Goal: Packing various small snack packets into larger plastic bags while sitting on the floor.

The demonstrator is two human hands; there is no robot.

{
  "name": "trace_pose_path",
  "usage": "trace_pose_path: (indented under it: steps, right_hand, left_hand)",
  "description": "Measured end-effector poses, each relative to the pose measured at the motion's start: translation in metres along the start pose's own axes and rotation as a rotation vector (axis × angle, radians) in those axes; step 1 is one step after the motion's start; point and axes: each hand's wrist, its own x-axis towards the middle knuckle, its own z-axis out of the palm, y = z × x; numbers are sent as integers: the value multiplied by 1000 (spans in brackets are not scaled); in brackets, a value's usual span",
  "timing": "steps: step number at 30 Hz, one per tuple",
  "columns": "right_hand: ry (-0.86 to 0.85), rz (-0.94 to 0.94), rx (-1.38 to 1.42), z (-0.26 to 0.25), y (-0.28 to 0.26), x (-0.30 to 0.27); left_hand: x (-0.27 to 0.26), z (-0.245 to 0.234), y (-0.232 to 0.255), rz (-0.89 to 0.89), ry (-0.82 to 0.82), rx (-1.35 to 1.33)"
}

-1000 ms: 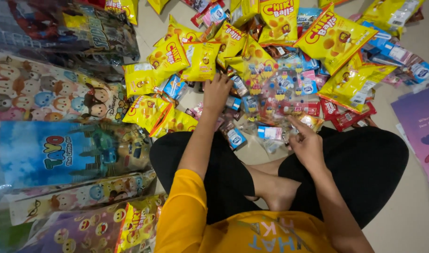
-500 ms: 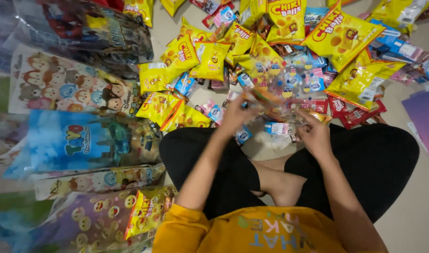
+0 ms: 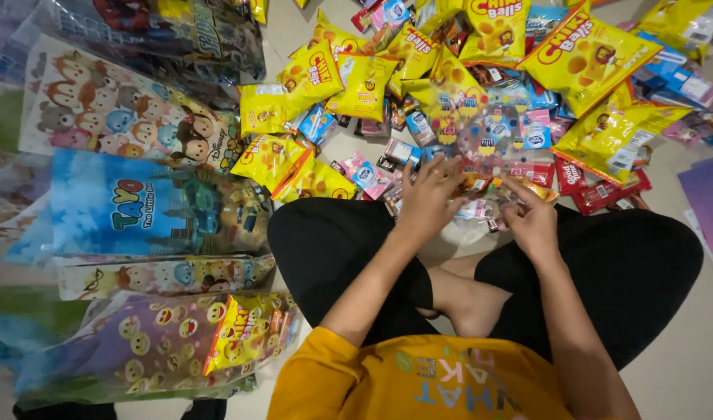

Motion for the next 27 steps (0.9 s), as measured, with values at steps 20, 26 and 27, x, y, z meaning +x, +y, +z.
trace_pose_path:
  steps: [20, 26, 27]
  right_hand:
    - [-3, -89, 107, 3, 20, -3]
    - [4, -59, 128, 4, 17, -5]
    - [4, -60, 131, 3, 12, -8]
  left_hand:
    - [-28, 50, -247, -491, -382, 555]
    - [-15, 28, -217, -632, -664, 612]
    - [-13, 19, -209, -633, -663, 614]
